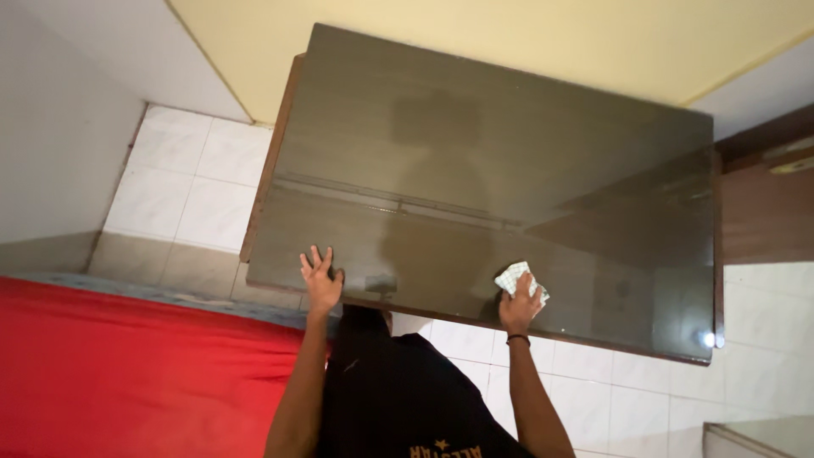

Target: The person wipes the surface of a dark brown cabinet door with a white cloth. They move the cloth back and forth across the surface, covering different areas of the cabinet door.

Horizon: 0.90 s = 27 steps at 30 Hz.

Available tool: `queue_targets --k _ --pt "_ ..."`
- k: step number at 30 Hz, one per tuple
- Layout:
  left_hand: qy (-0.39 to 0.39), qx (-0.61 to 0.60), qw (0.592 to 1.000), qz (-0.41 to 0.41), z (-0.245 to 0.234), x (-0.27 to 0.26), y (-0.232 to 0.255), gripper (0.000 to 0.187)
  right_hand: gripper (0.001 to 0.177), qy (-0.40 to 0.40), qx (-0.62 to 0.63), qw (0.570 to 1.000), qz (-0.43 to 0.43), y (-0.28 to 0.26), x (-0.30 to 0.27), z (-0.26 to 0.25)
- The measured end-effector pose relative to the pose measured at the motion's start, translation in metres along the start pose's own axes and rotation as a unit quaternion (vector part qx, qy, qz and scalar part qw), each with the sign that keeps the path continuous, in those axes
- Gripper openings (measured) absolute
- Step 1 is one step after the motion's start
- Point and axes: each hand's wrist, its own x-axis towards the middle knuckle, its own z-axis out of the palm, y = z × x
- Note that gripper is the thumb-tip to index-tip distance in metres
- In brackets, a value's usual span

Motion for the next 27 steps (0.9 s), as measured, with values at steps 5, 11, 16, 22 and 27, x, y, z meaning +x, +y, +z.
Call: queue_targets --k 5,11,16,22,27 --pt "-0.015 -0.024 0.999 -0.015 0.005 -0.002 -0.012 0.063 0.077 0.012 0.036 0.997 -0.061 -0.008 -0.015 0.007" --pt "0.007 -0.126 0.992 -0.022 -0.004 -0.012 -0.029 0.044 0.073 -0.025 0.091 0.972 -0.216 -0.04 -0.028 0.034" --pt "0.036 -0.157 0.986 -0.047 -0.011 -0.013 -0.031 0.033 0.078 -0.132 0.069 0.903 -0.403 -0.115 -0.043 0.07" --pt "0.072 -0.18 0.98 -0.051 -0.025 -0.01 -0.022 0.027 0.075 -0.286 0.101 0.792 -0.53 -0.231 -0.064 0.092" --pt "0.076 -0.221 0.941 -0.244 -0.047 0.01 -0.031 0.022 0.075 -0.284 0.104 0.786 -0.539 -0.298 -0.06 0.101"
